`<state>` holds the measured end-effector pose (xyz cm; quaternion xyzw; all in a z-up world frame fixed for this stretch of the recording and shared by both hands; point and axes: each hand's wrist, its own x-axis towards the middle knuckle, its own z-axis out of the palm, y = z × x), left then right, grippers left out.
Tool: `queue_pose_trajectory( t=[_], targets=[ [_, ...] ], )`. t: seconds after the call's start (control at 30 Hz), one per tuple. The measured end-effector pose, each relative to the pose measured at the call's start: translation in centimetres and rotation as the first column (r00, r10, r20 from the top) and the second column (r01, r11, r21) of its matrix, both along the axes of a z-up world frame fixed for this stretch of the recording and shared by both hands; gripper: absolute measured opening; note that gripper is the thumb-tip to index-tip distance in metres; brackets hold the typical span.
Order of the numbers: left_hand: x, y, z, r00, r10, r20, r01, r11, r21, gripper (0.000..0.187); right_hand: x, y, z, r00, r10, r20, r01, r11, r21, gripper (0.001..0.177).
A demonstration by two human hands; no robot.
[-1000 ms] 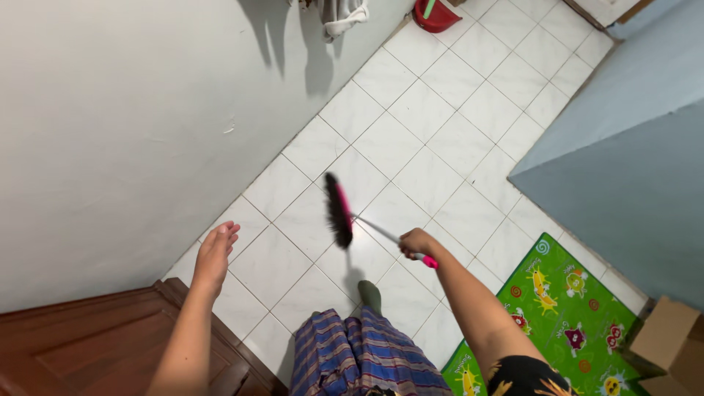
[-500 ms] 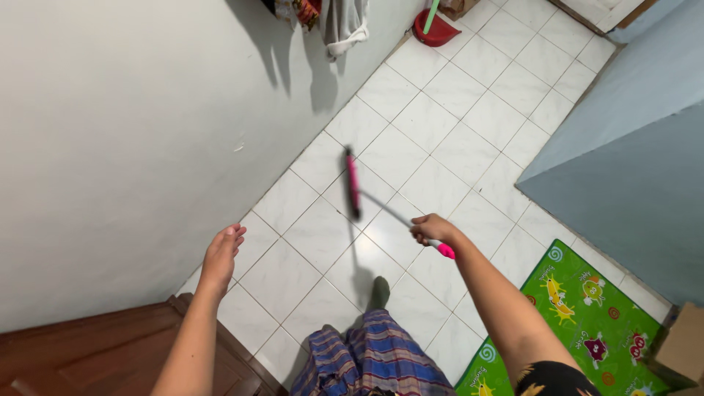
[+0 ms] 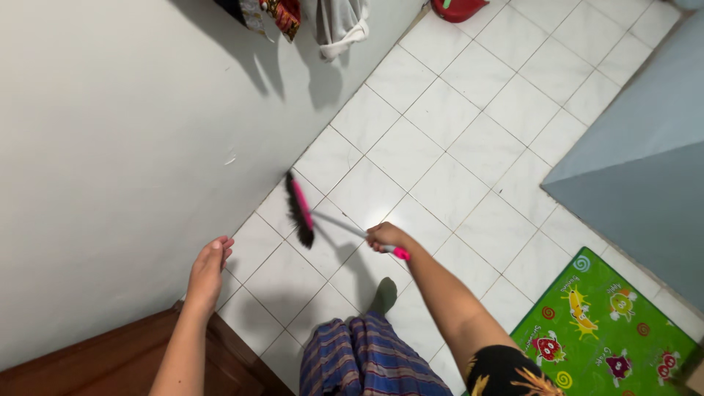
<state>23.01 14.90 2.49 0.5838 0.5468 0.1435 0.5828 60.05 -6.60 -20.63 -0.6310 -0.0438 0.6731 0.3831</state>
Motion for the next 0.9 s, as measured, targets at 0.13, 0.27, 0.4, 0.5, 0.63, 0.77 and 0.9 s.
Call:
queue_pose_trajectory(
  t=[0.13, 0.27, 0.4, 0.5, 0.63, 0.77, 0.9],
  targets=[
    [3.9, 1.0, 0.5, 1.000, -0.007, -0.018, 0.007, 1.000, -0.002, 0.059, 8.1, -3.2, -0.6, 0.994, -0.103, 0.026, 0.103, 0.995, 0.009, 0.042],
    [9.0, 1.9, 0.5, 0.999, -0.053, 0.007, 0.053, 0.999, -0.009, 0.059, 15.5, -6.9, 0.9, 0.967, -0.218, 0.130, 0.228, 0.972, -0.063, 0.046],
    [14.2, 2.0, 0.9, 0.993, -0.111, 0.028, 0.111, 0.994, -0.003, 0.058, 20.1, -10.3, 2.6, 0.933, -0.189, 0.308, 0.232, 0.967, -0.109, 0.036],
    [17.4, 1.7, 1.3, 0.985, -0.168, 0.047, 0.168, 0.986, -0.003, 0.058, 21.0, -12.1, 3.6, 0.896, -0.176, 0.408, 0.233, 0.968, -0.095, 0.032],
    [21.4, 1.6, 2.0, 0.970, -0.233, 0.070, 0.234, 0.972, 0.002, 0.058, 19.4, -13.5, 6.1, 0.905, -0.273, 0.326, 0.288, 0.958, 0.001, 0.039],
    [24.6, 2.0, 2.5, 0.955, -0.287, 0.076, 0.287, 0.958, 0.009, 0.058, 16.7, -12.6, 9.6, 0.937, -0.205, 0.283, 0.209, 0.978, 0.017, 0.057],
    [27.2, 2.7, 1.9, 0.928, -0.354, 0.114, 0.355, 0.935, 0.008, 0.058, 13.9, -10.2, 10.7, 0.969, -0.194, 0.154, 0.193, 0.981, 0.020, 0.062]
  ],
)
